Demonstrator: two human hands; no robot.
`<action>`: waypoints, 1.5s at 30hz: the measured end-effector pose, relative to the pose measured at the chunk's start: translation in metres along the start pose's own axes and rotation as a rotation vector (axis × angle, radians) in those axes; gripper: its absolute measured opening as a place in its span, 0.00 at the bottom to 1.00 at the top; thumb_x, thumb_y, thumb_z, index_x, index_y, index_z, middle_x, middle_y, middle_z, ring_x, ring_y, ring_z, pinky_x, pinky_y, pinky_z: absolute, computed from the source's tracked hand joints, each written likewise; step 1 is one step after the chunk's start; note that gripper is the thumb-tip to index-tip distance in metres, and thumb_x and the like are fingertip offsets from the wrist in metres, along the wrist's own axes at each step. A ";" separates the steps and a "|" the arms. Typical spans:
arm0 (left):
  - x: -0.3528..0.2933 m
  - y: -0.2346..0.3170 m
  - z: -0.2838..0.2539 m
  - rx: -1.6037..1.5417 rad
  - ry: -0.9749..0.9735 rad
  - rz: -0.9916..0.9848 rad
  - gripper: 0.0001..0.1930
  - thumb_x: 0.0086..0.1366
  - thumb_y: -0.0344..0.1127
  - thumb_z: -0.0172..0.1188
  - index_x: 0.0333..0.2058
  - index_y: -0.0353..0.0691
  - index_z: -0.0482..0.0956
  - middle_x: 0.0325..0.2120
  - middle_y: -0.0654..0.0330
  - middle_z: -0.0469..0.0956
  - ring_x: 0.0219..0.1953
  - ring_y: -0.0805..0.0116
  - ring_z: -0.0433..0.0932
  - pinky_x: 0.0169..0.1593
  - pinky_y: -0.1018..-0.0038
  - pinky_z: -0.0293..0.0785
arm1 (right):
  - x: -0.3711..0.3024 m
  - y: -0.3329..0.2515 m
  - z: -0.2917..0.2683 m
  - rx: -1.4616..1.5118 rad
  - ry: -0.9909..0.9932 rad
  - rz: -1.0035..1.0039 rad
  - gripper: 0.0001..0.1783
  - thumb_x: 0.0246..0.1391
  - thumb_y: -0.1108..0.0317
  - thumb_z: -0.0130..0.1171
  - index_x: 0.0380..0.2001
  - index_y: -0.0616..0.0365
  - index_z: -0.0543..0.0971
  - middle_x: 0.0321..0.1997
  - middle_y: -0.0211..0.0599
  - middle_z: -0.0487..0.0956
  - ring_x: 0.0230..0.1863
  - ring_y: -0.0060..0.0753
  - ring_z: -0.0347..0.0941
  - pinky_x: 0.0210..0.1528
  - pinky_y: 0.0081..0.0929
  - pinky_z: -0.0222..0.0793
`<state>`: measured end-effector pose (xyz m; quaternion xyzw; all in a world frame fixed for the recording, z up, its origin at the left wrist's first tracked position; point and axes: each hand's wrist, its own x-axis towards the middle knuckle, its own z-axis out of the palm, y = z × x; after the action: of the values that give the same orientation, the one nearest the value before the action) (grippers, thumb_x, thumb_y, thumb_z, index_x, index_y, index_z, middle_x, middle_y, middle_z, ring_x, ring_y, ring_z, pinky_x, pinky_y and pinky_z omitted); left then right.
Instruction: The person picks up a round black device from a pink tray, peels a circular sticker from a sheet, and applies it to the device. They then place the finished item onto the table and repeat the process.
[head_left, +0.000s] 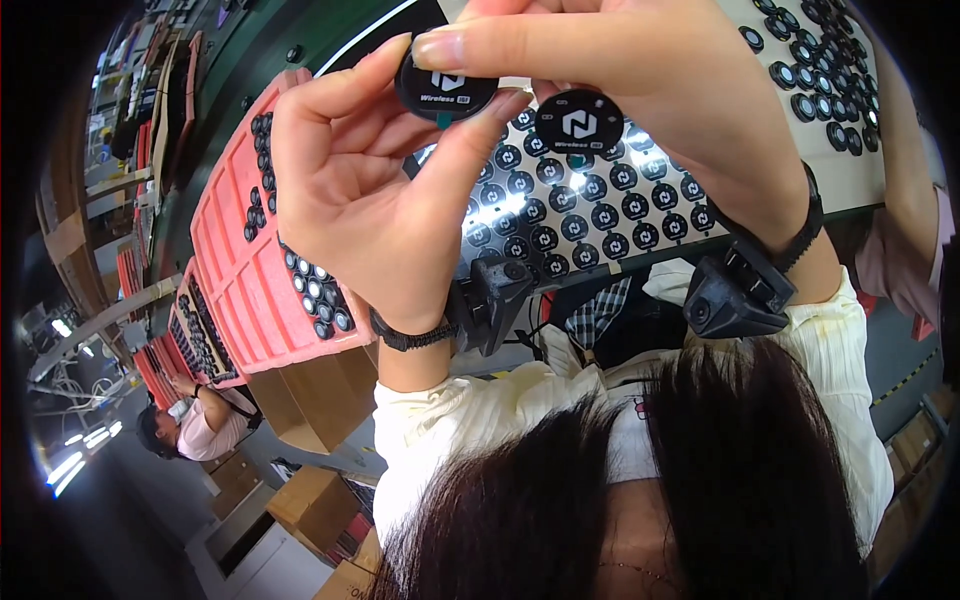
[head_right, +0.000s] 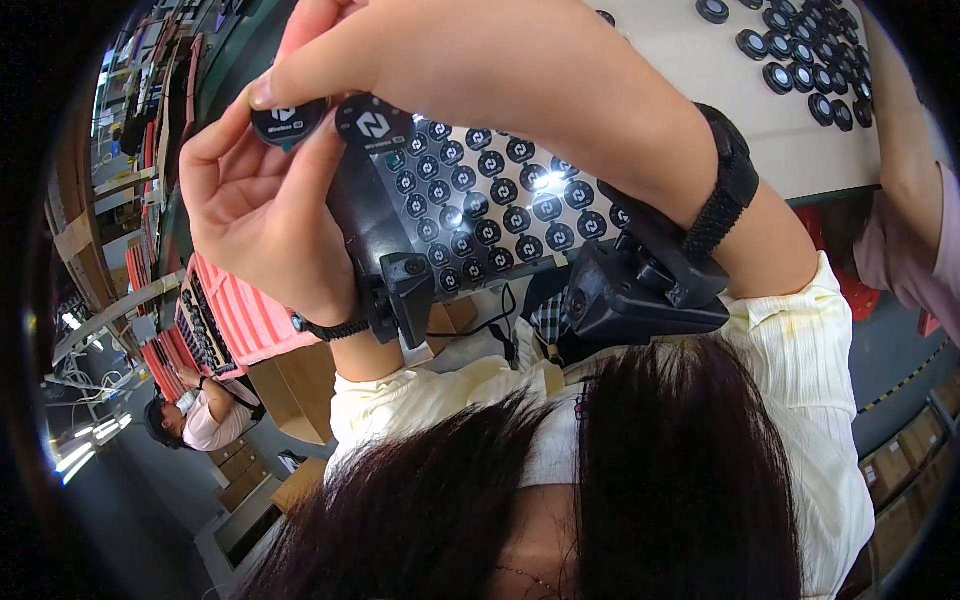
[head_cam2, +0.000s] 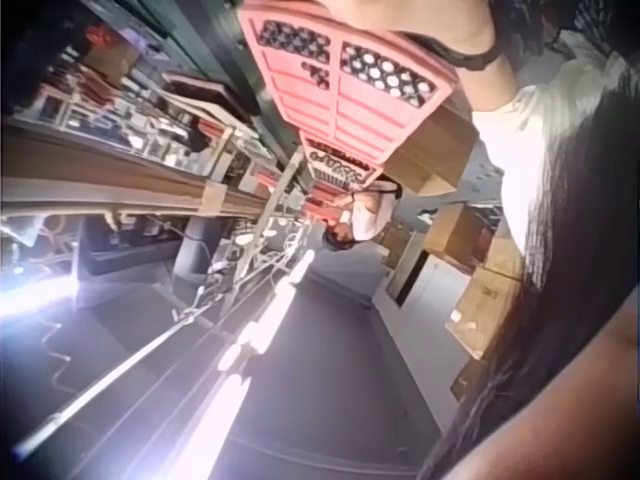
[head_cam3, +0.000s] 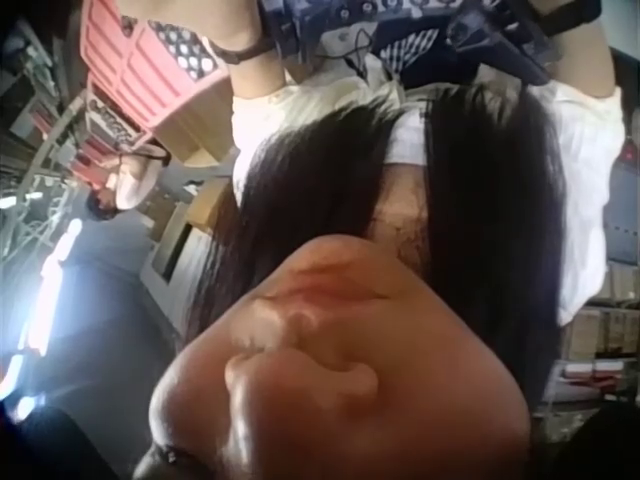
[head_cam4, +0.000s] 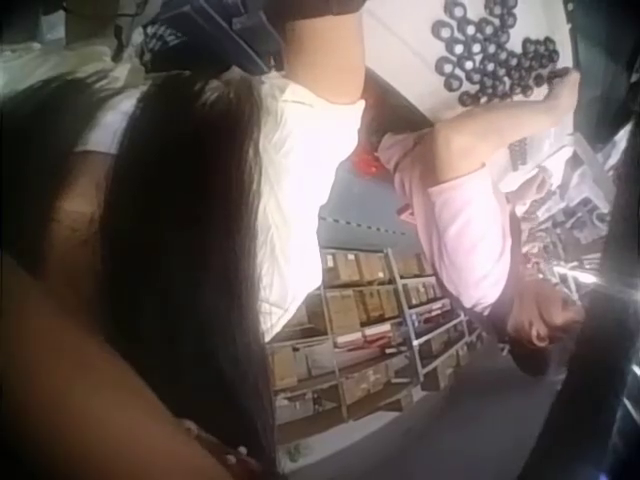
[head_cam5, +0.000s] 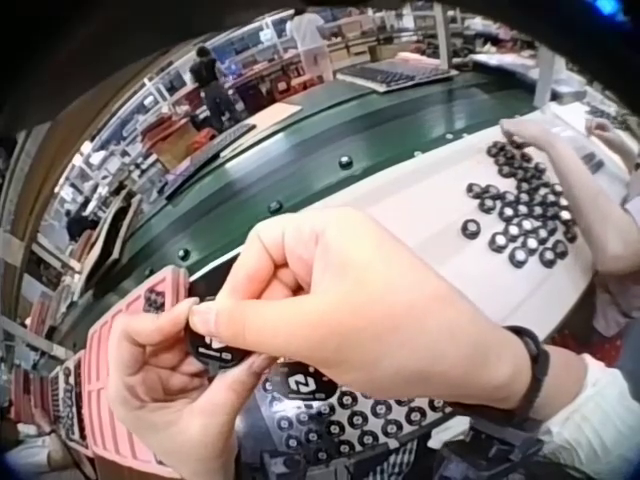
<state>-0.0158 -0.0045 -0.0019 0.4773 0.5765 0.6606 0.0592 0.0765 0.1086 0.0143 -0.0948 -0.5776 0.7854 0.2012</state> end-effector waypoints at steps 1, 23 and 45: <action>0.000 0.000 0.000 0.000 0.008 0.003 0.19 0.39 0.12 0.59 0.34 0.25 0.67 0.32 0.43 0.73 0.35 0.62 0.76 0.39 0.75 0.74 | 0.000 -0.001 0.001 0.005 -0.002 0.008 0.08 0.45 0.71 0.57 0.20 0.64 0.71 0.16 0.24 0.70 0.17 0.09 0.60 0.16 0.08 0.53; 0.052 -0.045 0.012 -0.301 -0.197 -0.493 0.13 0.51 0.24 0.56 0.36 0.27 0.68 0.33 0.51 0.73 0.36 0.64 0.75 0.42 0.76 0.72 | -0.032 0.007 -0.056 -0.384 0.270 -0.141 0.20 0.38 0.75 0.63 0.32 0.59 0.63 0.18 0.23 0.67 0.21 0.15 0.65 0.26 0.11 0.61; 0.150 -0.192 0.049 0.832 -0.700 -0.123 0.18 0.54 0.37 0.56 0.41 0.33 0.67 0.30 0.53 0.74 0.30 0.67 0.75 0.33 0.79 0.70 | -0.013 0.030 -0.123 -0.465 0.069 -0.764 0.21 0.40 0.76 0.60 0.38 0.61 0.63 0.24 0.27 0.70 0.29 0.17 0.67 0.35 0.13 0.62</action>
<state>-0.1528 0.1872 -0.0808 0.6171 0.7619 0.1737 0.0925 0.1291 0.2023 -0.0535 0.0564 -0.7254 0.5004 0.4693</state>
